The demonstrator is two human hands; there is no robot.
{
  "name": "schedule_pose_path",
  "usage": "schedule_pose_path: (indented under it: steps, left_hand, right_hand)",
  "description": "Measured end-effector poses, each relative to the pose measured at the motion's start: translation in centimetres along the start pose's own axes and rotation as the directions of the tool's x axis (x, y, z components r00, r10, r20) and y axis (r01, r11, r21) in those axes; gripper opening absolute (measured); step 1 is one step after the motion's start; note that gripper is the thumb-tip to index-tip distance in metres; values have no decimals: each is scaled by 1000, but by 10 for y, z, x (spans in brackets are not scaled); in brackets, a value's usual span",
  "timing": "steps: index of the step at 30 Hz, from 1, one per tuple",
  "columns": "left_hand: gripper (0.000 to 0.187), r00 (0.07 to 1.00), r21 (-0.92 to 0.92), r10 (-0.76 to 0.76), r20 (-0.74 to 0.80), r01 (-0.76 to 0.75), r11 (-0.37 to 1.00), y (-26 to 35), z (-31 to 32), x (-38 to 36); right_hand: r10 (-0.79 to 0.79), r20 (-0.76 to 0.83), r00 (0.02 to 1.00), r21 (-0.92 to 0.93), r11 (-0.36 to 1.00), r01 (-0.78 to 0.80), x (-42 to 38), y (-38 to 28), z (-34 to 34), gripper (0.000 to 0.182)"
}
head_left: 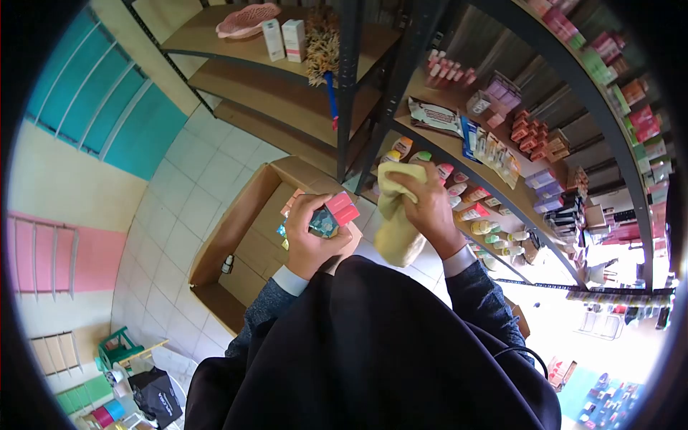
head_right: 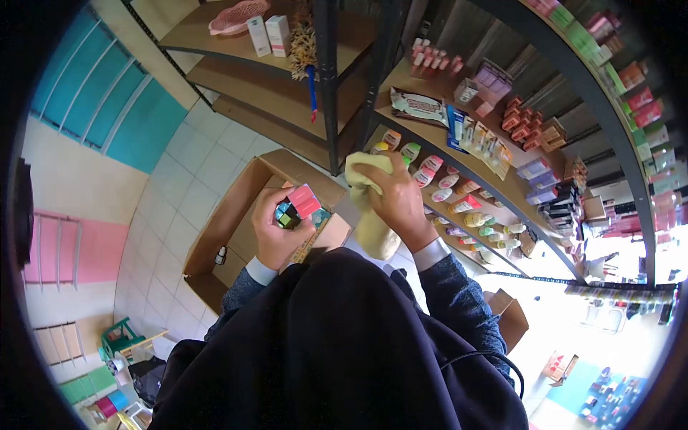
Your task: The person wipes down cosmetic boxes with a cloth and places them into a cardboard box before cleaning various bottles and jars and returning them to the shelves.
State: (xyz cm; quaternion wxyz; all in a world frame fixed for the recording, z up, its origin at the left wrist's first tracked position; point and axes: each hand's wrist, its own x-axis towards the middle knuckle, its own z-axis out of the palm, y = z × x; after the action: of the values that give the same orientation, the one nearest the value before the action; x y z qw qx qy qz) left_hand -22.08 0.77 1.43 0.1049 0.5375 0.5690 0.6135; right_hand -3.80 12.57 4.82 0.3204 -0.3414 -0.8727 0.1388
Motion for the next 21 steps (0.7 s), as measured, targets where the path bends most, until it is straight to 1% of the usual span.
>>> schedule_pose_path:
  steps: [1,2,3,4,5,7,8,9,11,12,14,15,16,17,19,20,21]
  left_hand:
    - [43,999,18,34,16,-34,999,4,0,4]
    - [44,997,52,65,48,-67,996,6,2,7]
    - [44,996,47,69,57,-72,996,10,6,8]
    - [44,993,93,94,76,-101,991,12,9,10]
    - [45,988,140,119,96,-132,981,15,12,12]
    - [45,981,117,157,113,-170,978,23,15,18]
    - [45,976,97,185,118,-197,976,25,17,19]
    - [45,975,95,188,120,-200,975,24,19,18]
    - [46,979,17,144,144,-148,989,21,22,15]
    - [46,977,13,151,149,-154,988,23,26,17]
    - [47,958,-52,144,247,-135,989,29,37,14]
    - [47,954,-60,147,262,-136,989,33,44,12]
    - [47,943,-89,164,288,-144,986,38,52,13]
    - [47,932,-121,183,314,-152,981,43,60,14]
    - [44,917,-131,213,337,-179,975,47,73,16]
    - [43,902,-123,224,370,-191,974,48,78,17]
    - [41,886,-112,233,402,-205,972,50,85,17]
  right_hand:
    - [5,-10,1000,-7,1000,-5,3,-5,-9,39]
    - [-61,-73,995,-14,998,60,5,-17,-18,39]
    - [-126,-134,983,-24,992,124,5,-26,-23,39]
    - [-114,-88,990,23,993,117,0,-34,-24,40]
    - [-237,-37,971,28,971,238,-3,-36,-24,39]
    - [-284,-9,959,-25,959,283,-13,-31,-21,39]
    - [-222,-20,975,-26,975,221,-18,-15,-19,39]
    - [-107,22,994,-146,983,109,-23,2,-15,38]
    - [147,20,989,-18,989,-147,-29,26,-21,40]
    - [150,11,989,-20,988,-150,-27,30,-24,40]
    - [175,-120,977,82,983,-166,-29,36,-30,46]
    - [190,-128,974,80,980,-180,-30,38,-29,46]
    - [218,-15,976,342,918,-200,-27,39,-27,49]
    - [211,95,973,574,787,-227,-27,39,-26,53]
    - [238,178,955,748,597,-288,-26,32,-35,54]
    - [238,268,933,799,487,-354,-28,32,-43,51]
    - [250,259,933,798,490,-352,-31,36,-47,51]
